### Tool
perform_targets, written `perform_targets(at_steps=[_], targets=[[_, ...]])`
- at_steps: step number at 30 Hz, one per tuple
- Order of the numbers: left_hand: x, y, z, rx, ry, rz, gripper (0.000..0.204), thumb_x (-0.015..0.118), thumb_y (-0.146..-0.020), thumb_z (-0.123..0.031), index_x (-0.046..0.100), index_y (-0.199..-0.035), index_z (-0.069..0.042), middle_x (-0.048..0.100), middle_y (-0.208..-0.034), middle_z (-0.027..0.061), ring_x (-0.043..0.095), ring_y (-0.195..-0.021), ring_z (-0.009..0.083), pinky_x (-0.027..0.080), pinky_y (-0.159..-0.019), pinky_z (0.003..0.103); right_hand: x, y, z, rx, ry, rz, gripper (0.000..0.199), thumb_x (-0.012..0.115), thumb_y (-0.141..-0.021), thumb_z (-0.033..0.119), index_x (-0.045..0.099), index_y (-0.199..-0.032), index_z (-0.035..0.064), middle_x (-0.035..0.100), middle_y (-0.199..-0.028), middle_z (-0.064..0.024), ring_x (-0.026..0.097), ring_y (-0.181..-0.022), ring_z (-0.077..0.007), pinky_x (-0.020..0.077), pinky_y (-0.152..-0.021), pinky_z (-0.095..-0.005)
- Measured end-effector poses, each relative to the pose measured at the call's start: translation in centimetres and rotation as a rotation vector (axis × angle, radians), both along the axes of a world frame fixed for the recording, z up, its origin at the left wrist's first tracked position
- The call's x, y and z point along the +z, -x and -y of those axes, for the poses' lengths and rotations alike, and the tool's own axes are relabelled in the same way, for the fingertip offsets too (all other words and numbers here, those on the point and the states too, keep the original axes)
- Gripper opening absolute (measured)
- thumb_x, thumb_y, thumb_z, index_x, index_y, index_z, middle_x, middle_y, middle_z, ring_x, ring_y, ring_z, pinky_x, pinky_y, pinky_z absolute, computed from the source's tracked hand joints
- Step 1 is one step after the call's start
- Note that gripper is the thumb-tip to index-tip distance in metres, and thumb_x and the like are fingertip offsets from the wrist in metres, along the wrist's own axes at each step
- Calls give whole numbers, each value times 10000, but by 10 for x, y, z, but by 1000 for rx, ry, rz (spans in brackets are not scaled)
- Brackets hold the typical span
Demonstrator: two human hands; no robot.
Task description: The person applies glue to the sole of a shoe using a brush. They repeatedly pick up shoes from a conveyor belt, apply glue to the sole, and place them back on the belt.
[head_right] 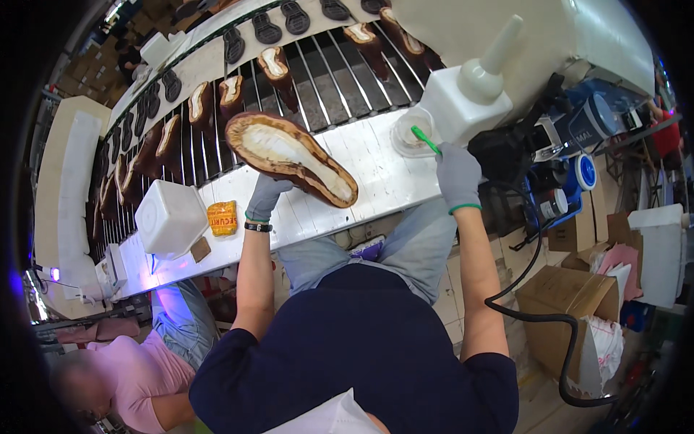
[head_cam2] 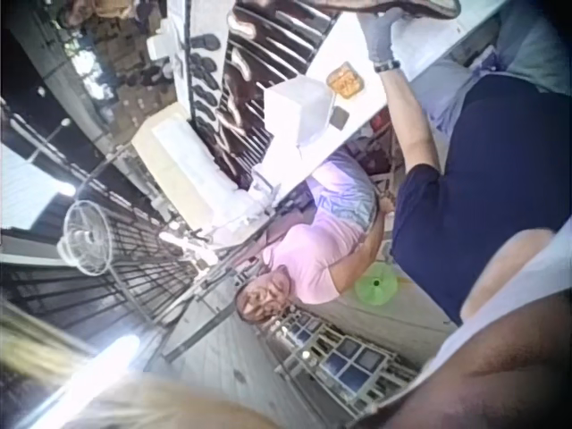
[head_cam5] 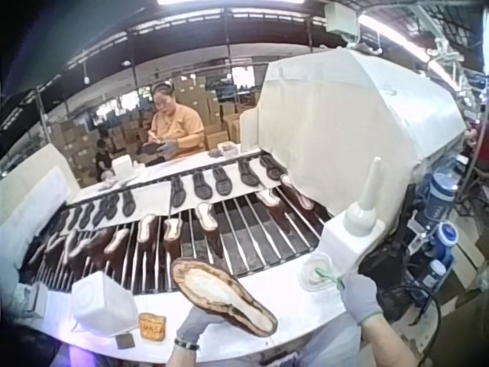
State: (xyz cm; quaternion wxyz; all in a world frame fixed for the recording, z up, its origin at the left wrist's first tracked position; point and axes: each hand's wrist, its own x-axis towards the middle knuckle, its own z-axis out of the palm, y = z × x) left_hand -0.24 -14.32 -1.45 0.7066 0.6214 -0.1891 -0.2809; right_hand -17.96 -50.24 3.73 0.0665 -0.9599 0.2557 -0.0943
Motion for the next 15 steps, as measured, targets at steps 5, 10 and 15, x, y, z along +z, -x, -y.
perform_targets(at_steps=[5, 10, 15], targets=[[-17, 19, 2, 199, 243, 62, 652, 701, -893, -424, 519, -1321, 33, 632, -1212, 79, 611, -1100, 185, 480, -968, 313, -17, -18, -7, 85, 217, 2, 81, 593, -873, 151, 638, -853, 87, 675, -805, -135, 686, -780, -332, 537, -698, -441], [-22, 48, 11, 259, 361, -508, 733, 486, -988, -572, 387, -1480, -38, 511, -1437, 119, 527, -1272, 238, 409, -1112, 375, -16, -12, 14, 94, -338, 94, 173, 627, -885, 185, 728, -954, 63, 725, -835, -137, 644, -641, -261, 516, -619, -374], [-66, 78, -4, 70, 222, -73, 511, 403, -1066, -356, 400, -1479, -55, 555, -1392, 104, 586, -1214, 228, 470, -1044, 369, -39, 7, 17, -160, -1413, 375, 321, 610, -980, 238, 683, -1178, -4, 727, -860, -60, 494, -549, -18, 311, -422, -170]])
